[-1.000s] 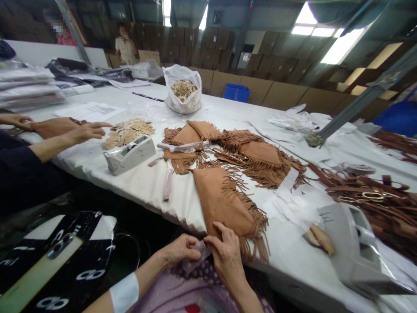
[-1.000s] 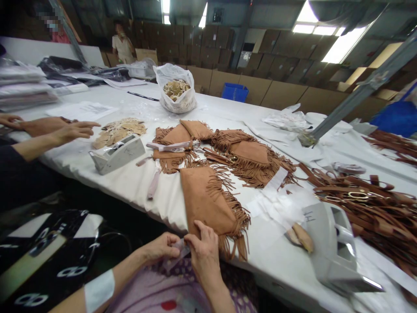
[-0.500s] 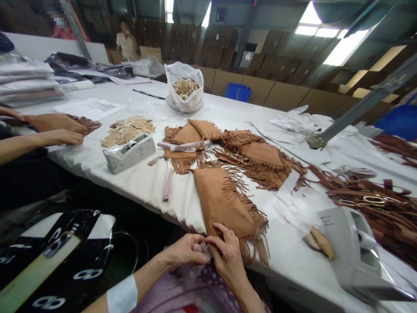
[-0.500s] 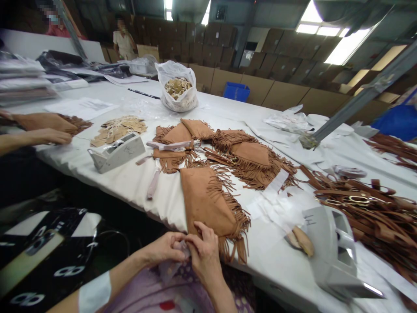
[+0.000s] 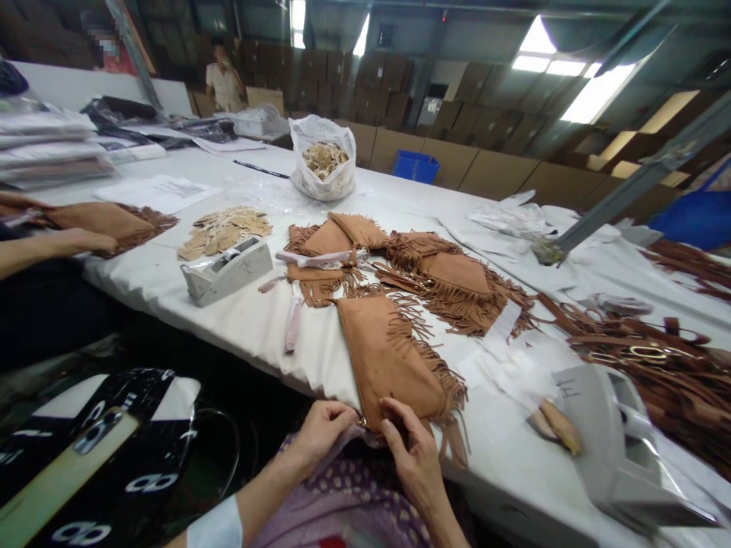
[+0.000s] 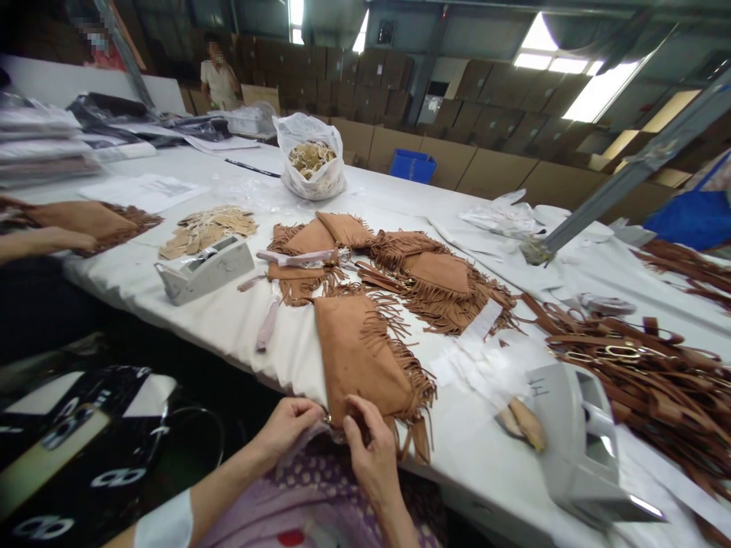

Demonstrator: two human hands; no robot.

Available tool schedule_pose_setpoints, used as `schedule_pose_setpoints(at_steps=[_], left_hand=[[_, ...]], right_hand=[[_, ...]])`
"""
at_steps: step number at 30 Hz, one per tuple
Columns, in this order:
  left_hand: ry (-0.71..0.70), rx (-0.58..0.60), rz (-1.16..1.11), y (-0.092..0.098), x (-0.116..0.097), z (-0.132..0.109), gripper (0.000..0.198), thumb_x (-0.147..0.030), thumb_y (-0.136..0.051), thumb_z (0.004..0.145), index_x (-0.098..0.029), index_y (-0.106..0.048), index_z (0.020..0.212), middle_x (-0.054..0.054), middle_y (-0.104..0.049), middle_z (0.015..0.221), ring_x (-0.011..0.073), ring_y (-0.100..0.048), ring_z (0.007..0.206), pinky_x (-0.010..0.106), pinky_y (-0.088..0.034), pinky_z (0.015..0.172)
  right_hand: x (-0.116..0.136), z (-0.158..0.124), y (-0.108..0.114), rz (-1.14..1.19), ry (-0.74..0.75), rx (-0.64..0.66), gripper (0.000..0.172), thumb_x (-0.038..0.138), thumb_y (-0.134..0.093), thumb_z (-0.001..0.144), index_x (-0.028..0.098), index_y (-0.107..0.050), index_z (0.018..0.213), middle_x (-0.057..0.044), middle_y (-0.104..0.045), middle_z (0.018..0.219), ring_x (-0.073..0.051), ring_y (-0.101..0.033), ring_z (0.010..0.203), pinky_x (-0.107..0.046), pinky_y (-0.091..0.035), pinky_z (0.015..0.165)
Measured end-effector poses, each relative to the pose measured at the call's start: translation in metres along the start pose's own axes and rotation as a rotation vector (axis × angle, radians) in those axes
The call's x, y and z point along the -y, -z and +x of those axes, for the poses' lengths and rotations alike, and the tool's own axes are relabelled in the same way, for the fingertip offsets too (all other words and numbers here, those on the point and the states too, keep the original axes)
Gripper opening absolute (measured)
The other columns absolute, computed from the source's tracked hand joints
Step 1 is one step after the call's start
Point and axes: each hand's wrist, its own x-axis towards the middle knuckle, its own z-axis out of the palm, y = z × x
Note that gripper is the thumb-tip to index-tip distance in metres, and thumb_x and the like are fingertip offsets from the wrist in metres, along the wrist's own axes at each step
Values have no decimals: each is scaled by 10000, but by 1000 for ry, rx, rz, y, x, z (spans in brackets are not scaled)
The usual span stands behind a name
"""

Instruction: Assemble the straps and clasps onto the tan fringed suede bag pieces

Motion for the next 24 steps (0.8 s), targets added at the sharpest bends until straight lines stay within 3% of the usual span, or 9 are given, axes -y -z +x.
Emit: schedule_pose_setpoints(at_steps=[2,5,9,11,15,20,24], left_hand=[[-75,-88,82,-2,-1,-2,385,-477,-600,764,-117,-674,653,22,-600,599,133,-489,556,237,-344,546],[-217,-178,266,-5,-1,-7,349,-420,-523,835,-151,-683,681,33,-643,645,169,-554,638,244,-382,604],[-331,-180,342,-4,-6,-14,298,-387,-495,867,-182,-705,811,47,-689,783,189,-595,750,249,-411,699],[-290,-128,262,-1,-7,-16,280,-395,-523,853,-173,-688,899,36,-670,759,166,-581,692,240,-412,647],[-20,23,-104,5,-5,-20,397,-402,-712,703,-148,-593,986,-43,-561,618,86,-465,479,194,-342,477],[174,130,-324,7,-4,-23,434,-284,-853,513,-109,-631,843,18,-647,688,110,-558,581,204,-414,570],[165,175,-305,4,-4,-20,360,-289,-858,506,-92,-675,745,31,-664,669,120,-564,586,219,-416,599]], right_hand=[[1,-13,-3,87,-193,-93,299,438,-563,842,176,-702,876,-63,-706,830,-205,-640,770,-282,-506,706],[1,-35,-19,183,-470,-120,493,580,-530,810,156,-665,597,-32,-618,543,-154,-534,500,-249,-428,494],[2,-51,-43,302,-582,-50,529,647,-580,726,135,-707,688,-28,-615,540,-144,-489,455,-247,-389,434],[5,-51,-47,280,-549,-54,481,605,-607,731,139,-723,738,-33,-641,586,-166,-547,532,-250,-440,507],[10,-47,-42,186,-475,-91,388,521,-641,743,152,-732,825,-58,-701,747,-204,-624,706,-254,-487,668],[9,-40,-40,227,-527,-66,420,533,-629,737,138,-736,831,-59,-681,663,-237,-635,742,-281,-500,701],[7,-35,-43,299,-561,-72,429,535,-669,700,129,-739,820,-63,-695,703,-220,-622,683,-273,-492,631]])
